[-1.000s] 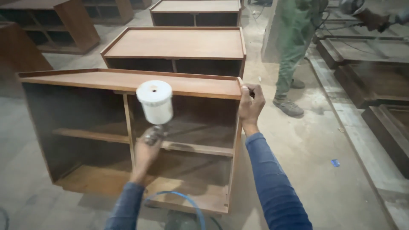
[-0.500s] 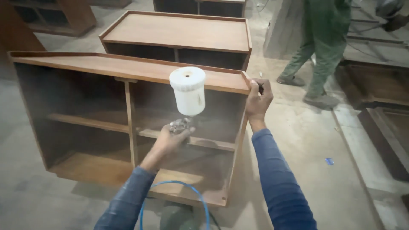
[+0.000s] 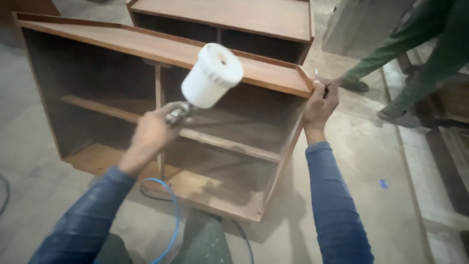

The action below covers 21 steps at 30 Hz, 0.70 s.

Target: The person holds a spray gun connected to a blue air hose and applies finish to a wooden cabinet, steadying and turning the cabinet with the other hand. They spray the interior shelves, dividers, and outer surfaces, repositioning around the piece to coat different sides.

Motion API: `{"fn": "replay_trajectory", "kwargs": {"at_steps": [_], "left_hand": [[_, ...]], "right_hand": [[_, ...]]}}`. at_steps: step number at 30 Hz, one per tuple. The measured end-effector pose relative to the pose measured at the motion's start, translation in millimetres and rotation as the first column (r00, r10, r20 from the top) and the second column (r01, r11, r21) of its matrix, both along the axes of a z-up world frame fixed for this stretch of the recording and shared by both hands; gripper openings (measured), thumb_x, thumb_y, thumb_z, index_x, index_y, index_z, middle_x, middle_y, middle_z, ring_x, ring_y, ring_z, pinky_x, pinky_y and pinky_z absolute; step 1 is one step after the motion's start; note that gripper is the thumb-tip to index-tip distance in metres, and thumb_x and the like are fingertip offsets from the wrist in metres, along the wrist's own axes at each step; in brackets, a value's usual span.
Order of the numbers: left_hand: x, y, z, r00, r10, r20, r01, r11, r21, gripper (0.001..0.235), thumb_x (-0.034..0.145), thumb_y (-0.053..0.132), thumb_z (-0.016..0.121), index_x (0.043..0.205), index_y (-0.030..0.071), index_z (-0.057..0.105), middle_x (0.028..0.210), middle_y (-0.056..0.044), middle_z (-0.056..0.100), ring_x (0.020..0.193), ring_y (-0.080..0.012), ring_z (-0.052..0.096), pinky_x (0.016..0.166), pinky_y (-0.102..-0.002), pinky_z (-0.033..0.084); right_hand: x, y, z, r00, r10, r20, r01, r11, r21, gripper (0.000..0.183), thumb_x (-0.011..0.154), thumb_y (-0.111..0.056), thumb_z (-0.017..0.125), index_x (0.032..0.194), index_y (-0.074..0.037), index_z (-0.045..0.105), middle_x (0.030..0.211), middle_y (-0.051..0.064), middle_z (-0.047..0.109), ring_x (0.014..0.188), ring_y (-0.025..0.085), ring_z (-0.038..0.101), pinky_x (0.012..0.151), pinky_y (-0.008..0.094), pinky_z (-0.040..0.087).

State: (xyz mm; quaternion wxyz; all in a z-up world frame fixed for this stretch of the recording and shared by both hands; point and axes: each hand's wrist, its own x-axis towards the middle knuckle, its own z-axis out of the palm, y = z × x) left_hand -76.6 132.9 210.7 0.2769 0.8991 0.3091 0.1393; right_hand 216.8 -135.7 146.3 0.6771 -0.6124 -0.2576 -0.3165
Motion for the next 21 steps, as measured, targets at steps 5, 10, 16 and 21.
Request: {"fn": "replay_trajectory", "kwargs": {"at_steps": [5, 10, 16, 21], "left_hand": [[31, -32, -16, 0.962, -0.216, 0.166, 0.254, 0.932, -0.258, 0.046, 0.082, 0.039, 0.082, 0.124, 0.022, 0.072, 0.104, -0.003, 0.080, 0.095, -0.0149, 0.077, 0.084, -0.034, 0.059], [32, -23, -14, 0.946, -0.286, 0.154, 0.324, 0.798, -0.509, 0.044, 0.087, 0.034, 0.079, 0.126, 0.014, 0.073, 0.102, -0.007, 0.078, 0.079, -0.0138, 0.068, 0.073, -0.036, 0.055], [-23, 22, 26, 0.996, -0.063, -0.070, 0.063, 0.998, 0.006, 0.046, 0.088, 0.043, 0.079, 0.130, 0.028, 0.070, 0.107, -0.008, 0.077, 0.096, -0.0233, 0.072, 0.085, -0.037, 0.056], [-26, 12, 28, 0.990, -0.129, -0.058, 0.130, 0.991, 0.026, 0.046, 0.088, 0.044, 0.078, 0.130, 0.026, 0.070, 0.102, -0.008, 0.077, 0.090, -0.0221, 0.074, 0.080, -0.036, 0.058]], "right_hand": [[-9, -5, 7, 1.000, 0.001, -0.021, -0.002, 0.999, -0.050, 0.011, 0.099, -0.004, 0.055, 0.089, -0.001, 0.058, 0.089, 0.004, 0.061, 0.081, 0.013, 0.052, 0.078, 0.029, 0.046], [-13, -5, 10, 0.997, -0.018, 0.080, 0.028, 0.992, -0.121, 0.012, 0.099, -0.003, 0.053, 0.087, 0.000, 0.056, 0.090, 0.007, 0.060, 0.087, 0.018, 0.057, 0.084, 0.032, 0.048], [-20, -4, 14, 0.997, 0.027, 0.077, -0.021, 0.996, -0.083, 0.014, 0.101, -0.004, 0.051, 0.089, 0.001, 0.054, 0.092, 0.008, 0.058, 0.090, 0.018, 0.054, 0.087, 0.032, 0.047], [-15, -3, 12, 0.998, 0.057, 0.028, -0.056, 0.998, -0.031, 0.013, 0.100, -0.005, 0.051, 0.090, 0.001, 0.056, 0.091, 0.007, 0.062, 0.088, 0.016, 0.056, 0.086, 0.031, 0.048]]}}
